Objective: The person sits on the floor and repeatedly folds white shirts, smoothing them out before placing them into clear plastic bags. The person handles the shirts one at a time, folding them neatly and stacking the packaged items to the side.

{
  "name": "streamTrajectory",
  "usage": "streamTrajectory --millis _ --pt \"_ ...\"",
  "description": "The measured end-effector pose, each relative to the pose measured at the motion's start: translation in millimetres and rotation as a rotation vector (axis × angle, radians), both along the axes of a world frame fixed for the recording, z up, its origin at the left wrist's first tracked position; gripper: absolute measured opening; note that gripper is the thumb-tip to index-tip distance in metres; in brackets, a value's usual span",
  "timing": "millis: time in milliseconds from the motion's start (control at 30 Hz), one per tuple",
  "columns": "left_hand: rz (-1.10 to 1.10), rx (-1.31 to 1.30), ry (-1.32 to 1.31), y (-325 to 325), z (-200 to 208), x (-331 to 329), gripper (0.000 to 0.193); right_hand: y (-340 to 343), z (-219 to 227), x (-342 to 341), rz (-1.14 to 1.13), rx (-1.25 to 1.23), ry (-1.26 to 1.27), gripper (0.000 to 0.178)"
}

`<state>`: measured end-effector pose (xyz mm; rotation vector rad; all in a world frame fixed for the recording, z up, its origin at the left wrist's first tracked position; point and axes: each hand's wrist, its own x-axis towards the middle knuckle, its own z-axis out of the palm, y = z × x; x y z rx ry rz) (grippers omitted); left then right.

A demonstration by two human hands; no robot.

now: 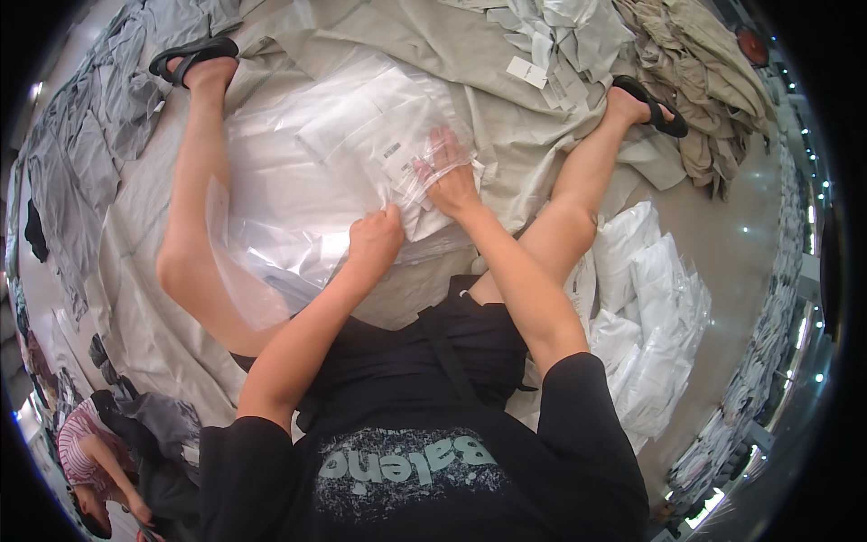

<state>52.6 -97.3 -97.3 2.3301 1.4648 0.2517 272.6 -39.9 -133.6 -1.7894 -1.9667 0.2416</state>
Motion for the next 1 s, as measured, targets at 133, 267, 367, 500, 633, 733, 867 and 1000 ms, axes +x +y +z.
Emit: streamTrajectory --millis 133,267,367,500,633,733,867,1000 --pt "-0.021 0.099 -0.102 -6 4 -14 0.016 -16 22 -2 0.008 -0.053 0.039 0.079" --pt "0.002 0.068 -0.116 -10 0 -22 0.018 -97 75 -17 0.117 0.031 -0.030 0.056" --pt "-0.030 0.052 -0.108 -11 3 -24 0.021 -105 104 13 0.078 -0.137 0.128 0.035" --pt "-0.047 0.030 -0.094 -10 -4 -24 0.023 -25 90 71 0.037 0.021 0.133 0.027" --pt "-0.038 -0.013 -0.165 -9 -9 -26 0.022 7 56 100 0.262 -0.150 0.072 0.028" --pt "0.047 -0.084 -0.255 -6 10 -33 0.017 10 50 100 0.289 -0.182 0.129 0.026" --pt "0.218 -0.025 -0.472 9 83 -51 0.014 5 71 97 0.141 -0.272 0.509 0.018" --pt "0.278 0.089 -0.630 77 169 -85 0.010 32 158 85 0.122 -0.276 0.659 0.015"
